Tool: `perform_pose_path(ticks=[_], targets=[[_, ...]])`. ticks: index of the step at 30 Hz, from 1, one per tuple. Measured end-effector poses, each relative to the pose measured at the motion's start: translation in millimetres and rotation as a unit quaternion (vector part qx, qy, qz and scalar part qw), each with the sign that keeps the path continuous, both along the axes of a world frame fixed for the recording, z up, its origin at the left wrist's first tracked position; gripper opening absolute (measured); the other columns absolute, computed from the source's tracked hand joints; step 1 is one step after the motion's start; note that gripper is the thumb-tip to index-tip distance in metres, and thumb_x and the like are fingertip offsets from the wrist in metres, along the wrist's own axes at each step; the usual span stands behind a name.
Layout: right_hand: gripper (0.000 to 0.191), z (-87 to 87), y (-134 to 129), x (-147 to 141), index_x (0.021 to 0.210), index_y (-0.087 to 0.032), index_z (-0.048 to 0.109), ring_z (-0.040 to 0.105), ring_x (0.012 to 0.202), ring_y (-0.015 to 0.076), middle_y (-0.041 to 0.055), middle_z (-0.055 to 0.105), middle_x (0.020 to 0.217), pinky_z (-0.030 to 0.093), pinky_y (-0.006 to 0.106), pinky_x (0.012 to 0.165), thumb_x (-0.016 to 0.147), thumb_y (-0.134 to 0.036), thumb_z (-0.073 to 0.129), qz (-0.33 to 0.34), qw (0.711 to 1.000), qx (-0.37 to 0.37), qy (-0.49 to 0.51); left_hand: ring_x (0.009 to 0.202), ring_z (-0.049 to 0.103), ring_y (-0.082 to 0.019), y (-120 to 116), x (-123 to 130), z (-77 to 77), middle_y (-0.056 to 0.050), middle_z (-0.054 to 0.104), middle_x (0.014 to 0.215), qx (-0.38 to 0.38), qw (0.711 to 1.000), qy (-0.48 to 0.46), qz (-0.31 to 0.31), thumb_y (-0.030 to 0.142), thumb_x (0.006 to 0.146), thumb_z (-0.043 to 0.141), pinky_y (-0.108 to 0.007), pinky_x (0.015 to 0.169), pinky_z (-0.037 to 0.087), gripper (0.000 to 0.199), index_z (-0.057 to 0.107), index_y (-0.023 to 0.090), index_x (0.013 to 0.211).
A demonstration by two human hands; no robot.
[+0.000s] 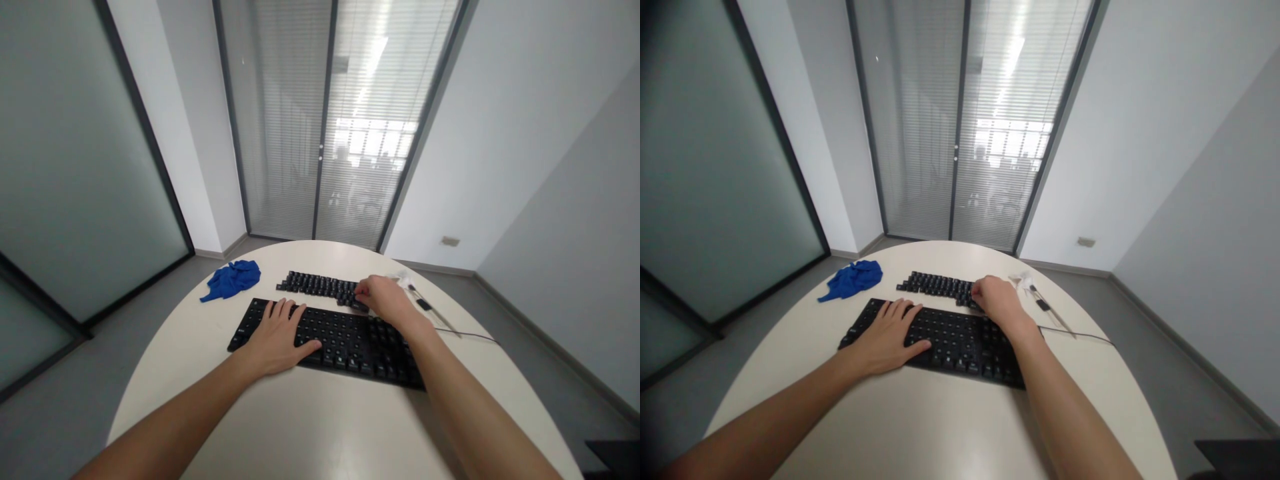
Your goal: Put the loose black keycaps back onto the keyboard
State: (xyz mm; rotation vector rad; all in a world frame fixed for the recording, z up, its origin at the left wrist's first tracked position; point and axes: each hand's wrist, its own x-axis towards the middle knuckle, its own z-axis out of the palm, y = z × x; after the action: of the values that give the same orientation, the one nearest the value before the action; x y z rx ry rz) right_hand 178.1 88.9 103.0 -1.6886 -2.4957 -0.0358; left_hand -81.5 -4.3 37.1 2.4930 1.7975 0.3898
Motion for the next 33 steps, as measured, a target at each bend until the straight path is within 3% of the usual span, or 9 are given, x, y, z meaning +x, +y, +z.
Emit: perform_pose_path(ticks=[7, 12, 16, 20, 25, 33], targets=[[0.022, -25.3, 1.1, -23.7, 0.106, -0.023, 0.074, 0.065, 0.096, 0.022, 0.0074, 0.07, 0.108, 0.043, 0.029, 0.083, 0.085, -0.027, 0.07, 0.047, 0.999, 0.003, 0.0, 0.139, 0.037, -0.04, -2.5, 2.4, 5.3, -0.018, 0.047, 0.147, 0.008, 1.0, 0.003, 0.003, 0.076, 0.089, 0.039, -0.058, 0.116, 0.021, 0.083, 0.044, 0.017, 0.147], [0.019, -31.4, -0.7, -29.7, 0.105, -0.022, 0.073, 0.064, 0.102, 0.0235, 0.0085, 0.069, 0.11, 0.042, 0.031, 0.088, 0.088, -0.024, 0.064, 0.06, 0.998, 0.006, 0.003, 0.14, 0.036, -0.039, -1.5, 1.5, 2.6, -0.018, 0.046, 0.148, 0.01, 1.0, 0.001, 0.002, 0.076, 0.09, 0.037, -0.058, 0.117, 0.021, 0.083, 0.044, 0.017, 0.147], [0.02, -22.6, -1.7, -28.3, 0.105, -0.02, 0.074, 0.064, 0.104, 0.0239, 0.0091, 0.071, 0.111, 0.042, 0.031, 0.09, 0.089, -0.022, 0.061, 0.076, 0.997, -0.004, 0.009, 0.14, 0.036, -0.038, -1.6, 1.3, 2.3, -0.017, 0.046, 0.148, 0.012, 1.0, 0.008, 0.006, 0.076, 0.09, 0.037, -0.057, 0.117, 0.021, 0.082, 0.043, 0.018, 0.147], [0.016, -0.1, -12.0, -22.7, 0.096, -0.023, 0.076, 0.068, 0.089, 0.0207, 0.004, 0.076, 0.095, 0.046, 0.027, 0.078, 0.084, -0.026, 0.067, 0.111, 0.992, -0.053, 0.009, 0.141, 0.035, -0.038, -1.4, 1.1, 3.2, -0.017, 0.046, 0.148, 0.011, 1.0, 0.01, 0.004, 0.076, 0.09, 0.037, -0.056, 0.117, 0.02, 0.082, 0.044, 0.018, 0.147], [0.019, 25.4, -38.0, -25.4, 0.094, -0.021, 0.077, 0.068, 0.076, 0.0181, 0.0032, 0.077, 0.089, 0.045, 0.024, 0.065, 0.082, -0.03, 0.066, 0.182, 0.961, -0.198, 0.063, 0.142, 0.033, -0.039, 0.5, -0.2, -1.7, -0.018, 0.045, 0.15, 0.009, 1.0, 0.001, 0.001, 0.077, 0.089, 0.037, -0.057, 0.117, 0.019, 0.084, 0.042, 0.017, 0.148], [0.019, 20.1, -50.4, -38.7, 0.095, -0.021, 0.078, 0.07, 0.077, 0.0186, 0.0035, 0.078, 0.087, 0.045, 0.022, 0.063, 0.079, -0.027, 0.071, 0.199, 0.95, -0.237, 0.03, 0.142, 0.033, -0.039, -0.2, 0.7, -1.2, -0.017, 0.045, 0.149, 0.01, 1.0, 0.008, 0.001, 0.073, 0.09, 0.041, -0.056, 0.117, 0.019, 0.08, 0.043, 0.018, 0.147]])
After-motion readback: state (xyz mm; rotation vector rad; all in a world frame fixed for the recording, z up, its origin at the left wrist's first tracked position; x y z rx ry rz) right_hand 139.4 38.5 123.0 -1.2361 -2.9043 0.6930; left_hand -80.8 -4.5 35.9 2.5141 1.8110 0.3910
